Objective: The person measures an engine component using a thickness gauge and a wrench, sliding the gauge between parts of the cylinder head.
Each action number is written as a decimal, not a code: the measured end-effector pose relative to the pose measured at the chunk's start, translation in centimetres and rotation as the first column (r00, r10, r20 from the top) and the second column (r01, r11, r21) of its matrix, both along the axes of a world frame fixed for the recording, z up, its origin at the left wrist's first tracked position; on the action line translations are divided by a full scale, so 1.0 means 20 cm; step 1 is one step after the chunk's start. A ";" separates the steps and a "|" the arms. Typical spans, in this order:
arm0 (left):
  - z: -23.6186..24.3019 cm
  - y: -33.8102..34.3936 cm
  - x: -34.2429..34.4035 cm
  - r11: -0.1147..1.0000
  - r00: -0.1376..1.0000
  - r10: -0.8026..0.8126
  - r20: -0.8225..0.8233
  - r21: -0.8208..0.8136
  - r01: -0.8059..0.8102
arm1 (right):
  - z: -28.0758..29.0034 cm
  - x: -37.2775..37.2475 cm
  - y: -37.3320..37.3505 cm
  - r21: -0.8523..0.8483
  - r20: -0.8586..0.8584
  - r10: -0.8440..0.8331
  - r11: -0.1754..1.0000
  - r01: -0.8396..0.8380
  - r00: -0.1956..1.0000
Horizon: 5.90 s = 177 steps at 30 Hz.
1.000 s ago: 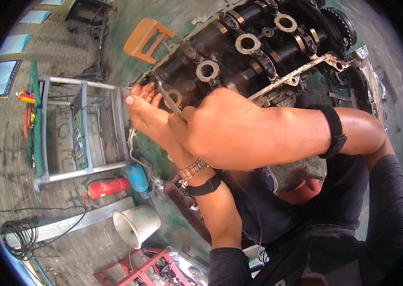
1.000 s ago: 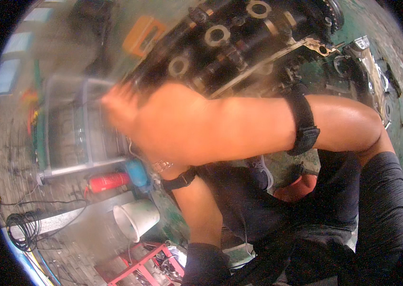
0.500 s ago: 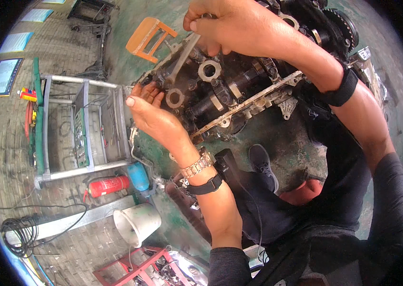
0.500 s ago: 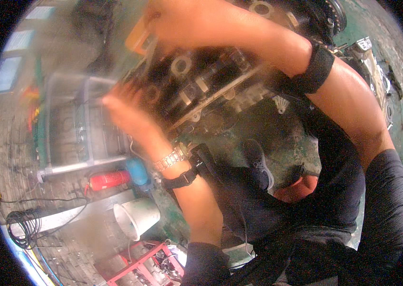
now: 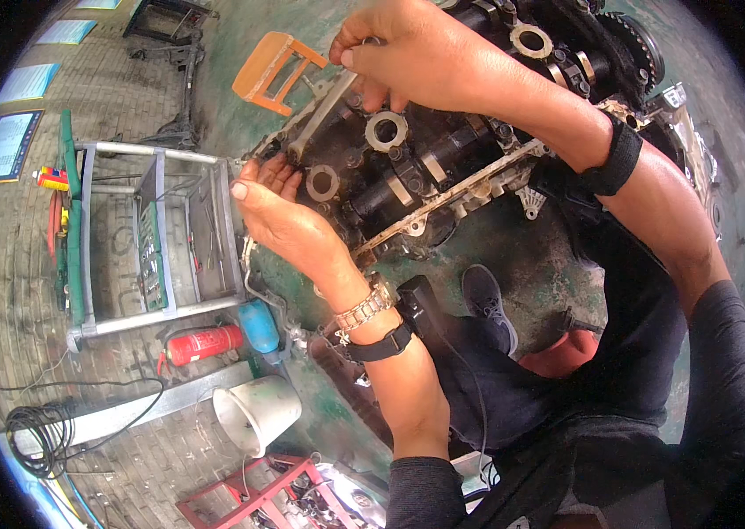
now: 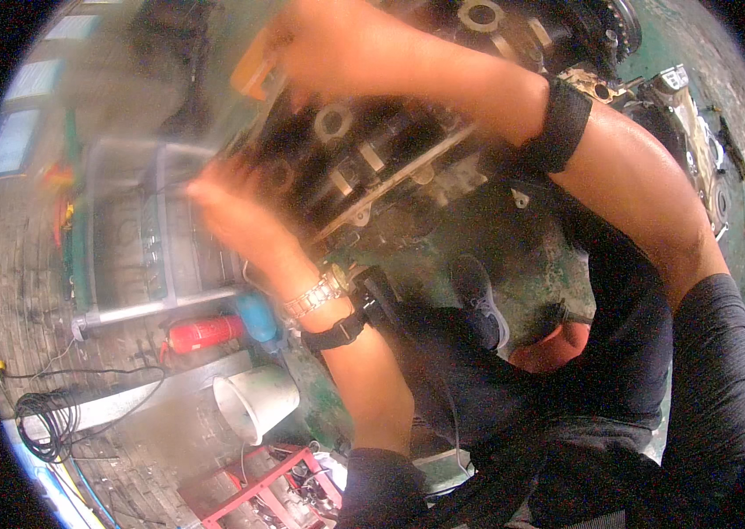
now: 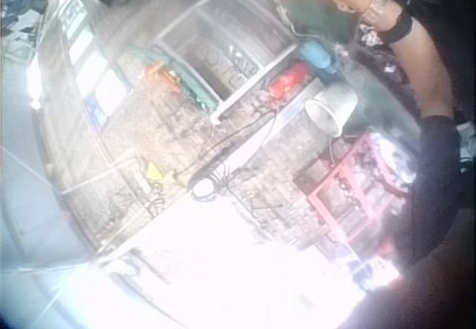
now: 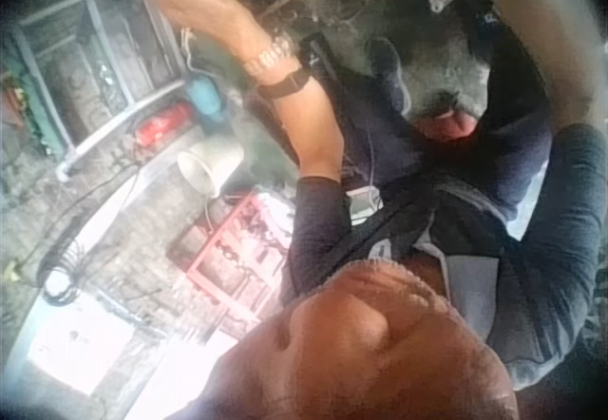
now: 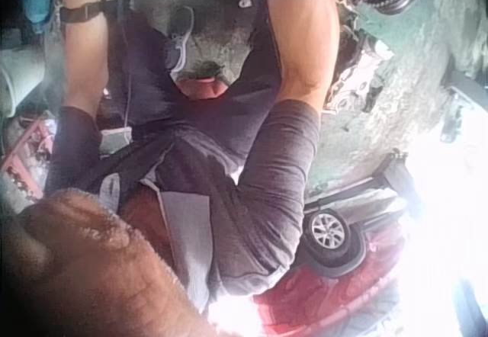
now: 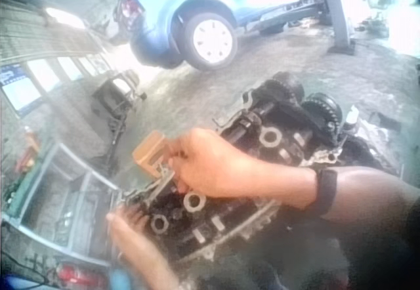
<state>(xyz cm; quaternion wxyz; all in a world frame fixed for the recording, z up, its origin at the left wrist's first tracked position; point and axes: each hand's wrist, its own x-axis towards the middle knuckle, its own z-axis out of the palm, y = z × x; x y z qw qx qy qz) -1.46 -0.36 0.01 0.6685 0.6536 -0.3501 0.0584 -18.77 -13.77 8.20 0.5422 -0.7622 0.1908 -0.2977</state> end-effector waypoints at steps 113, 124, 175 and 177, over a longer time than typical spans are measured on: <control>0.01 0.00 -0.01 0.999 0.998 -0.029 -0.056 -0.015 0.028 | -0.13 0.10 0.04 -0.105 0.052 -0.059 0.992 0.065 0.997; 0.01 0.00 -0.02 1.000 1.000 -0.011 -0.029 0.015 0.011 | -0.15 0.11 -0.02 0.044 0.027 -0.002 0.999 0.001 1.000; -0.01 0.00 0.00 0.997 0.993 -0.056 -0.103 -0.057 0.050 | -0.21 0.04 0.38 -0.844 -0.282 0.114 0.442 -0.303 0.953; -0.01 -0.01 0.01 0.996 0.990 -0.069 -0.126 -0.060 0.062 | -0.22 0.06 0.39 -0.808 -0.295 0.140 0.492 -0.325 0.945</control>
